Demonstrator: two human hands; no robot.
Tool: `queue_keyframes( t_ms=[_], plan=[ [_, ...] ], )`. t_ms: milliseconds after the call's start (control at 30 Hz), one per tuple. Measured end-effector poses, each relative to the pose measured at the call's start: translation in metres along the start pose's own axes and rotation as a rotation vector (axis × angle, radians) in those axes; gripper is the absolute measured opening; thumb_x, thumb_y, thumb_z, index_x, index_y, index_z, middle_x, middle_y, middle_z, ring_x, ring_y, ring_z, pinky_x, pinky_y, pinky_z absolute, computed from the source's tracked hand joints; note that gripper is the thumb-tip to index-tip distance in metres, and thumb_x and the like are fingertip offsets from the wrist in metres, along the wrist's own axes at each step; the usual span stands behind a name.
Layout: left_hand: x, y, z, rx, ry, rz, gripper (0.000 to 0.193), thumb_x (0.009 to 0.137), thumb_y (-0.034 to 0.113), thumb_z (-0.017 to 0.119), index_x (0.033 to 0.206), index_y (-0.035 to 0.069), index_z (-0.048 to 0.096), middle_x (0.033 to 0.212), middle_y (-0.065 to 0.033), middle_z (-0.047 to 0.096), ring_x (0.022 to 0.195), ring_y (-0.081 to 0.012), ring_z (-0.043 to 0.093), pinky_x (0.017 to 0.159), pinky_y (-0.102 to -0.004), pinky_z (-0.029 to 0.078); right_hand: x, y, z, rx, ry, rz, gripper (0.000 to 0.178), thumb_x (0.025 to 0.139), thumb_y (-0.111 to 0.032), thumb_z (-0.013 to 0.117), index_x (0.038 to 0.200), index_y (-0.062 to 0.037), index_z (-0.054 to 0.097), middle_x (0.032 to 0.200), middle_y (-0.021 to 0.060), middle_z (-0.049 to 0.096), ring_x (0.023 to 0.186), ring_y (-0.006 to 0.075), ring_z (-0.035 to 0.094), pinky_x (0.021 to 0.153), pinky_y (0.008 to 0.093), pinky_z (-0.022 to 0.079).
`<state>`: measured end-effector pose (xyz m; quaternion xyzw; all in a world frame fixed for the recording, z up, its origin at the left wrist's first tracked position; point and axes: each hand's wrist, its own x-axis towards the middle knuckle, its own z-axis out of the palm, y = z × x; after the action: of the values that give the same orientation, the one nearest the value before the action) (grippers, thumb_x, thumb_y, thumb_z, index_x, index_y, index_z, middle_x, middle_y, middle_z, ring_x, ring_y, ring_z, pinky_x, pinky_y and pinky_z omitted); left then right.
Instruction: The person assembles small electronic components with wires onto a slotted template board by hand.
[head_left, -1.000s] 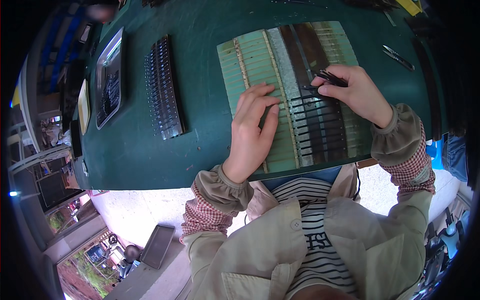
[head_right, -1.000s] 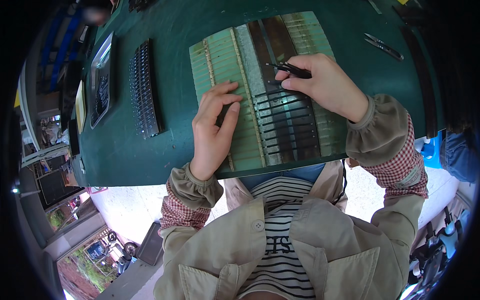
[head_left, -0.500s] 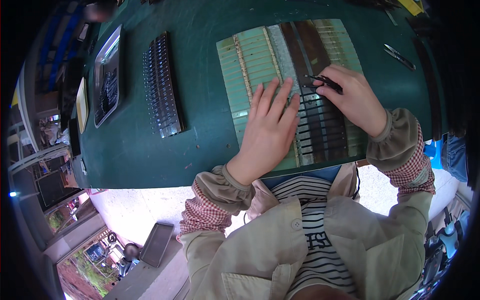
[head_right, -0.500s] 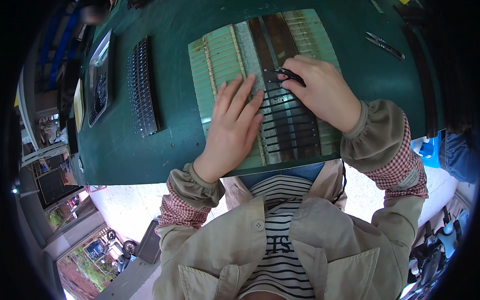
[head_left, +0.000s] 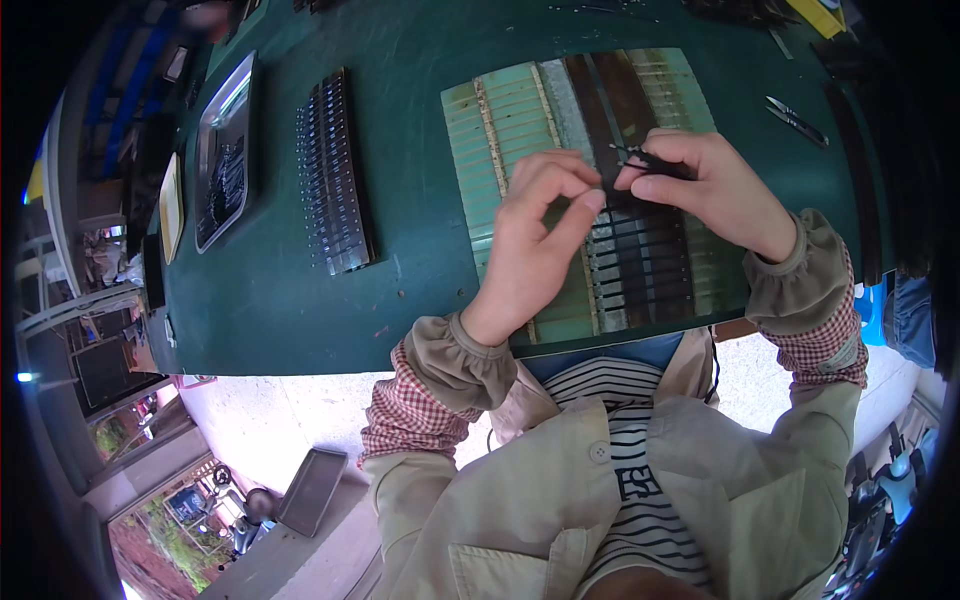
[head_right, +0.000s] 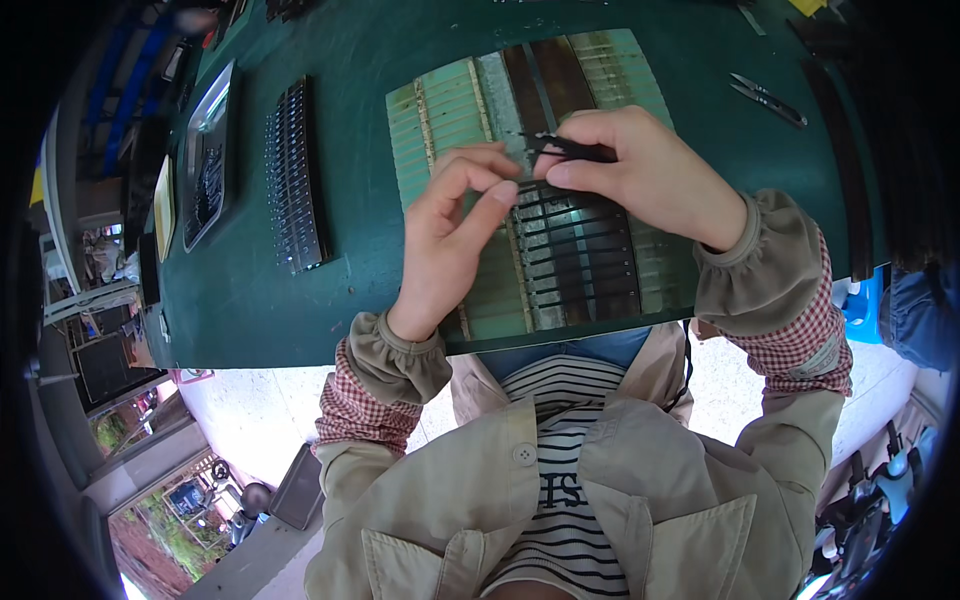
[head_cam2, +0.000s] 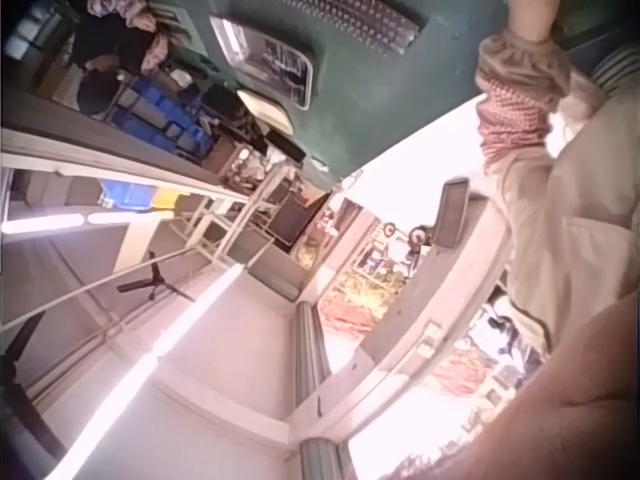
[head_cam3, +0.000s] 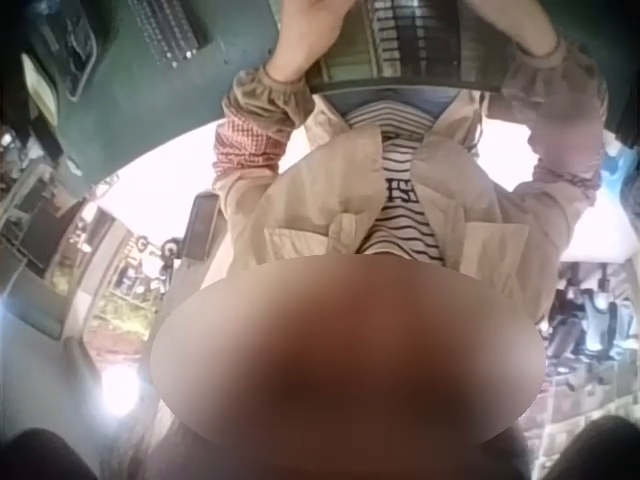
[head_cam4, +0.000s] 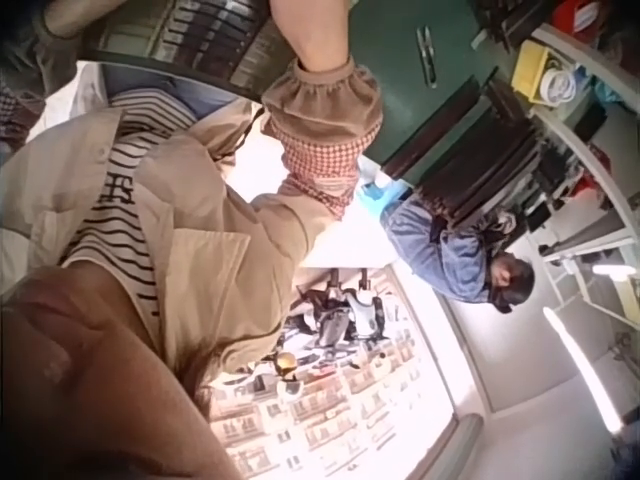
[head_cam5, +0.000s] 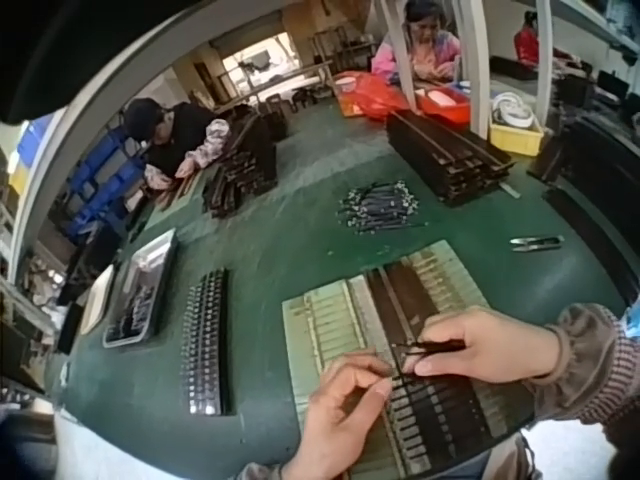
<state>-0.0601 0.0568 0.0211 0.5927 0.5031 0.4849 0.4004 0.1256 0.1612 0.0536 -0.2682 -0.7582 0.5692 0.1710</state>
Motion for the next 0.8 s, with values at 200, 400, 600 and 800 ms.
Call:
queue_keyframes(
  t_ms=[200,400,600,800],
  plan=[
    [-0.001,-0.003,-0.017,0.447,0.126,0.099,0.01,0.084,0.001,0.056,0.093,0.0,0.06,0.114,-0.0139,0.057,0.117,-0.0305,0.046,0.098,-0.0367,0.035,0.011,0.021,-0.016,-0.032,0.066,0.073,0.014,0.08,-0.008,0.062,0.087,0.0046,0.062,0.076,0.0069,0.061,0.071,0.0111,0.055,0.068,0.0242,0.044],
    [0.0,-0.01,-0.018,0.497,0.117,0.103,0.011,0.083,0.001,0.057,0.093,-0.001,0.06,0.117,-0.0138,0.056,0.119,-0.0315,0.046,0.098,-0.0382,0.035,0.021,0.027,-0.016,-0.118,0.1,0.079,0.014,0.079,-0.007,0.063,0.087,0.0048,0.061,0.074,0.0057,0.061,0.069,0.0102,0.055,0.066,0.0244,0.045],
    [0.006,-0.015,-0.016,0.52,0.111,0.125,0.012,0.082,0.002,0.057,0.094,-0.001,0.06,0.118,-0.0139,0.056,0.119,-0.0318,0.046,0.098,-0.0394,0.036,0.025,0.036,-0.022,-0.1,0.089,0.083,0.014,0.079,-0.006,0.063,0.088,0.0044,0.061,0.076,0.007,0.063,0.07,0.0115,0.057,0.065,0.0254,0.046],
    [0.009,-0.02,-0.012,0.527,0.098,0.124,0.015,0.082,0.002,0.057,0.096,-0.001,0.06,0.12,-0.0142,0.055,0.119,-0.0322,0.045,0.098,-0.0398,0.035,0.026,0.04,-0.021,-0.111,0.092,0.088,0.013,0.078,-0.005,0.063,0.088,0.0035,0.061,0.078,0.0091,0.064,0.07,0.0146,0.059,0.066,0.027,0.047]
  ],
)
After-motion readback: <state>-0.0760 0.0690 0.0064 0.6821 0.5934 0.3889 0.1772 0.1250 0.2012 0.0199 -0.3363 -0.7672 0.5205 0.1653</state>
